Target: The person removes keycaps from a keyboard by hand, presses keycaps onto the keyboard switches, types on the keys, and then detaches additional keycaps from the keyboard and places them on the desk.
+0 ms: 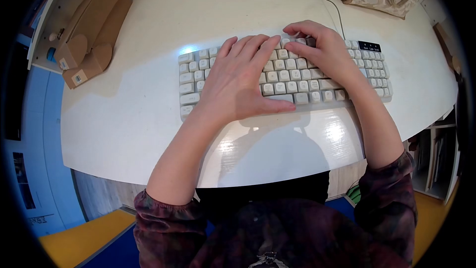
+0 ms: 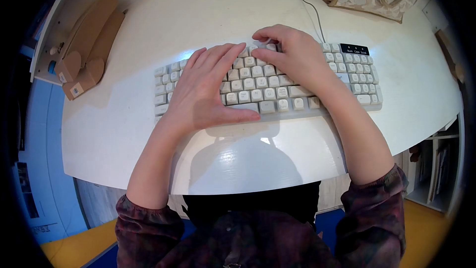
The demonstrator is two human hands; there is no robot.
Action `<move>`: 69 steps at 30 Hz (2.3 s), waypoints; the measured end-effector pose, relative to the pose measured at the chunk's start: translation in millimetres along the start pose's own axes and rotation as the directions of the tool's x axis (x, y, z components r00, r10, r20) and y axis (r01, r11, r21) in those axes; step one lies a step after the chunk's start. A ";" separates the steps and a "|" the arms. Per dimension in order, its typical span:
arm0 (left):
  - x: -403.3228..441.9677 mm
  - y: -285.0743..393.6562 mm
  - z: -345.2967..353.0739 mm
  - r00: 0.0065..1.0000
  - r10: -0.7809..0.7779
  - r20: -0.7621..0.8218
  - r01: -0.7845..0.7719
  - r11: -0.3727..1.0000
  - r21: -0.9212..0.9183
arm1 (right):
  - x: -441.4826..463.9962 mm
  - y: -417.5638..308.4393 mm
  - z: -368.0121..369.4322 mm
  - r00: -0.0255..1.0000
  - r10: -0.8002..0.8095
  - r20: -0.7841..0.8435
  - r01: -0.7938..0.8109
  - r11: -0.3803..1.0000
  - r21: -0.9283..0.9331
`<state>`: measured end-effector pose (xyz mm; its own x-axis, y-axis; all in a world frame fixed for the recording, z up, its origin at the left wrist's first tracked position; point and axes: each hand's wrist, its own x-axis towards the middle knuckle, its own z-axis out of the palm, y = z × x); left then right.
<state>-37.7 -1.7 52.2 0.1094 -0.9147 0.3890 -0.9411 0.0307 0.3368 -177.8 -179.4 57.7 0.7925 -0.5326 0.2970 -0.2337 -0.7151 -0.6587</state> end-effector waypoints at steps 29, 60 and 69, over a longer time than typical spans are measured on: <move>-0.8 0.1 -0.6 0.998 -0.016 0.058 0.014 1.000 0.024 | 10.6 3.7 4.1 0.971 -0.107 0.213 0.161 0.954 -0.253; 2.5 5.6 1.7 0.992 -0.094 0.084 0.087 0.992 0.089 | -4.0 0.7 20.1 0.953 -0.303 -0.012 0.292 0.926 -0.239; 2.6 5.3 7.9 0.997 -0.070 0.046 0.069 0.997 0.018 | -5.6 3.7 18.4 0.943 -0.331 -0.044 0.315 0.924 -0.217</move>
<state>-44.9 -7.1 48.2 0.1598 -0.9322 0.3249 -0.9371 -0.0398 0.3469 -172.7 -170.8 40.9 0.7999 -0.2850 0.5282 -0.0888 -0.9266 -0.3655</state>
